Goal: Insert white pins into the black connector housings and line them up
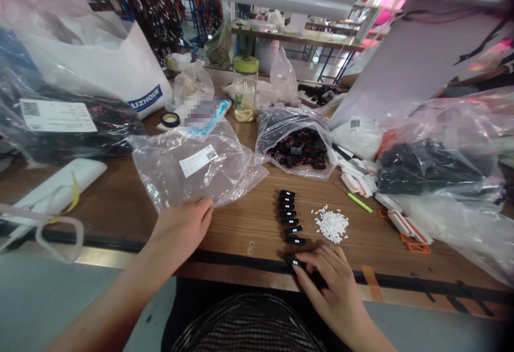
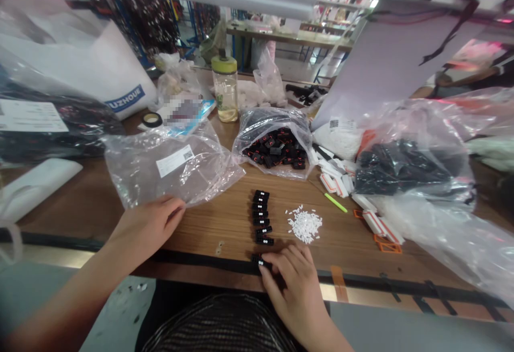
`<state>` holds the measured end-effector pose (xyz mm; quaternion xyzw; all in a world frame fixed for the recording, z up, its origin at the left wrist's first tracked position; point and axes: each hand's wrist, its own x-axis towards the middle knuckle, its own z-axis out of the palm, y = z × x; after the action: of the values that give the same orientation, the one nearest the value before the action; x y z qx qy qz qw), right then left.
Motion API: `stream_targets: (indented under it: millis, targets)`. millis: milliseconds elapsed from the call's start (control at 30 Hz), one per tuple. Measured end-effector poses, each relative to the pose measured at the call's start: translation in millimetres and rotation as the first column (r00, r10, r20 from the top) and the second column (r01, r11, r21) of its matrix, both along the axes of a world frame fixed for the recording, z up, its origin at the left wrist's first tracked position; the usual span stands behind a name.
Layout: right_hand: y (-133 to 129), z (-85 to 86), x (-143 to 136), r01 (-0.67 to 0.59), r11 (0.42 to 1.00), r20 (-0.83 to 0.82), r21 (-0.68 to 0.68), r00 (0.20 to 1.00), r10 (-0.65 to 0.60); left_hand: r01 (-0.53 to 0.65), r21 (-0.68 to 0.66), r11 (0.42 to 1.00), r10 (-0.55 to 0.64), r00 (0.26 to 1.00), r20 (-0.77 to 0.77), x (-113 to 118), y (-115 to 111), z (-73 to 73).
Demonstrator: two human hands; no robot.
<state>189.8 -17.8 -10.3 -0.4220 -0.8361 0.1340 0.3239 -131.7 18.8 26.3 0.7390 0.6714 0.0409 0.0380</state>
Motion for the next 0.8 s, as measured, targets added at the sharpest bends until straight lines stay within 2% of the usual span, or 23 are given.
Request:
stream_targets:
  millis: [100,300,433,533,600,633,700,767,800]
  targets:
    - [0,-1.5,1,0.000,1.000,0.013,-0.007,1.000,0.000,0.034,-0.024,0.999,-0.032,0.996,0.080,1,-11,-1.1]
    - [0,-5.9,3,-0.003,1.000,0.012,0.010,1.000,0.003,0.031,-0.135,0.990,0.002,0.973,0.233,2,-20,3.8]
    - [0,-6.7,2,-0.009,1.000,0.010,0.026,1.000,0.008,0.142,-0.219,0.965,-0.036,0.902,0.430,11,-23,9.4]
    - [-1,-6.0,2,-0.005,0.999,0.016,0.035,1.000,0.004,0.106,-0.213,0.971,0.031,0.830,0.557,16,-22,6.4]
    - [-1,-5.4,2,-0.005,0.999,0.016,0.038,1.000,0.004,0.047,-0.243,0.969,0.137,0.716,0.685,18,-19,0.7]
    - [-1,-5.3,2,-0.007,0.999,0.016,0.038,1.000,0.006,0.036,-0.280,0.959,0.200,0.616,0.762,19,-17,-2.6]
    - [-1,-5.2,2,-0.008,0.999,0.018,0.034,1.000,0.008,0.054,-0.366,0.929,0.324,0.361,0.875,22,-15,-8.8]
    - [-1,-5.5,2,-0.006,1.000,0.021,0.030,1.000,0.006,0.069,-0.423,0.903,0.413,0.124,0.902,25,-13,-12.2]
    - [-1,-5.6,2,-0.005,1.000,0.023,0.029,1.000,0.004,0.052,-0.438,0.897,0.436,0.040,0.899,26,-12,-12.3]
